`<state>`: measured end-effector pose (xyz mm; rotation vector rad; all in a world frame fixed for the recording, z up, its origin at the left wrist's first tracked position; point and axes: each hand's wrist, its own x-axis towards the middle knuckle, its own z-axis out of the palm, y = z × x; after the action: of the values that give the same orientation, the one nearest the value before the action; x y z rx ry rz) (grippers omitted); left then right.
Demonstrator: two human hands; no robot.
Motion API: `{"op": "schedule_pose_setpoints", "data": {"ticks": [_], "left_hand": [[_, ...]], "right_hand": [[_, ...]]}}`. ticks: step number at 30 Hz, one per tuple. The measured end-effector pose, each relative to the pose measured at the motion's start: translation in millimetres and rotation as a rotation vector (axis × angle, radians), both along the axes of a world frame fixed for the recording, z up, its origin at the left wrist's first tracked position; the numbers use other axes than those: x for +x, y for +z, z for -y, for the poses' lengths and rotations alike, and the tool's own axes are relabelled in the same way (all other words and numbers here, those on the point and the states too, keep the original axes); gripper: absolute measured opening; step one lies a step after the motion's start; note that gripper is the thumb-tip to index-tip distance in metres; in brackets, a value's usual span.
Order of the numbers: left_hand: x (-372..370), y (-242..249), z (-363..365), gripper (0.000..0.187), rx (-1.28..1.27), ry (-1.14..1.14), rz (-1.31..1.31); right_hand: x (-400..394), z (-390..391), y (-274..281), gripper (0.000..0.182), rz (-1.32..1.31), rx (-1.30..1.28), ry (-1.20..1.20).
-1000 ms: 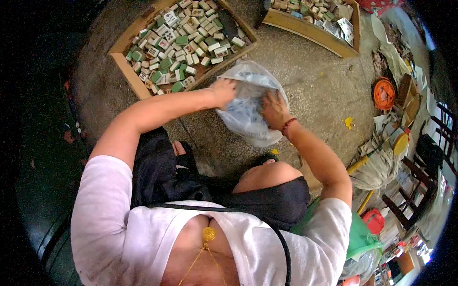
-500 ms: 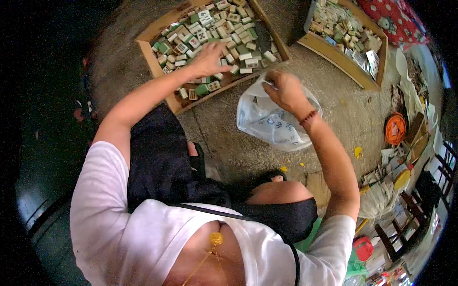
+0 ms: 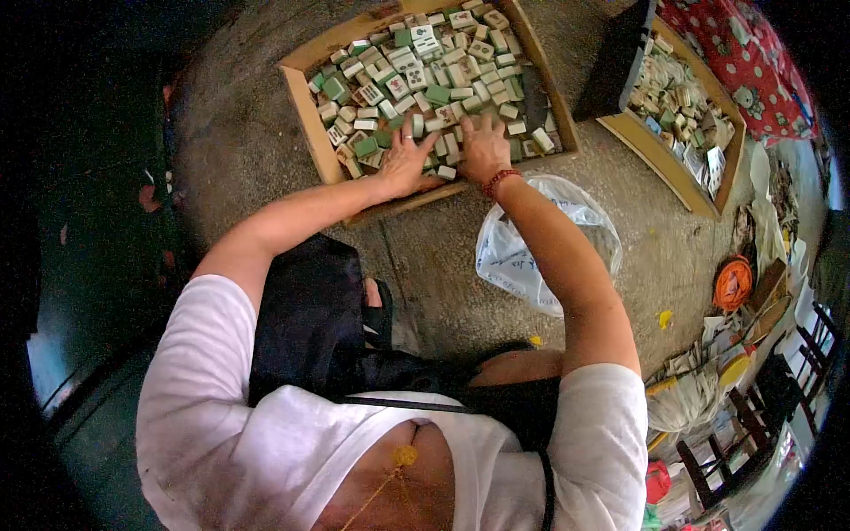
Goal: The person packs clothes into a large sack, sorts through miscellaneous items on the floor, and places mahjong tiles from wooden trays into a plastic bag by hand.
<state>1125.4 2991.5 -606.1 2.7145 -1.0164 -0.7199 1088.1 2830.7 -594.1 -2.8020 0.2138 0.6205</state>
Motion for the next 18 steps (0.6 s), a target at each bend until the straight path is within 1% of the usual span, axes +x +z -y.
{"op": "schedule_pose_setpoints", "data": {"ticks": [1, 2, 4, 5, 6, 8, 9, 10, 11, 14, 16, 18], "left_hand": [[3.9, 8.2, 8.0, 0.092, -0.012, 0.05, -0.04], [9.4, 5.4, 13.3, 0.092, -0.013, 0.049, -0.043], [22.5, 4.4, 22.6, 0.095, 0.053, 0.005, 0.0], [21.5, 3.6, 23.7, 0.091, 0.07, 0.024, -0.02], [16.1, -6.7, 17.2, 0.091, 0.073, 0.029, -0.036], [21.6, -26.9, 13.3, 0.087, 0.005, 0.0, 0.046], [18.1, -19.5, 12.2, 0.083, 0.027, 0.004, 0.011], [13.6, -12.1, 10.3, 0.083, 0.024, 0.006, 0.011], [6.9, -5.2, 7.4, 0.082, 0.012, 0.006, -0.017], [8.8, -5.1, 7.9, 0.081, -0.002, -0.007, -0.053], [12.9, -7.2, 16.6, 0.08, 0.036, 0.045, -0.034], [20.3, -6.0, 21.2, 0.077, 0.056, 0.068, -0.028]], "right_hand": [[3.6, -0.2, -2.7, 0.075, 0.01, -0.025, -0.009], [6.2, -1.1, -6.8, 0.075, 0.006, -0.026, -0.009], [11.9, -5.5, -10.3, 0.075, 0.173, -0.098, -0.07], [12.9, -5.0, -11.5, 0.073, 0.148, -0.09, -0.071], [9.2, -7.5, -4.4, 0.07, 0.165, -0.102, -0.053], [7.2, -5.0, -13.8, 0.069, 0.153, -0.137, 0.023], [6.1, -4.2, -20.5, 0.069, 0.165, -0.147, 0.072], [3.7, -5.7, -21.8, 0.069, 0.171, -0.152, 0.118], [3.3, -5.6, -23.9, 0.068, 0.12, -0.115, 0.141], [6.0, -7.2, -29.7, 0.068, 0.113, -0.04, 0.137], [8.4, -2.9, -37.9, 0.066, 0.122, -0.042, 0.106], [8.6, 5.9, -37.8, 0.064, 0.18, 0.112, 0.14]]}}
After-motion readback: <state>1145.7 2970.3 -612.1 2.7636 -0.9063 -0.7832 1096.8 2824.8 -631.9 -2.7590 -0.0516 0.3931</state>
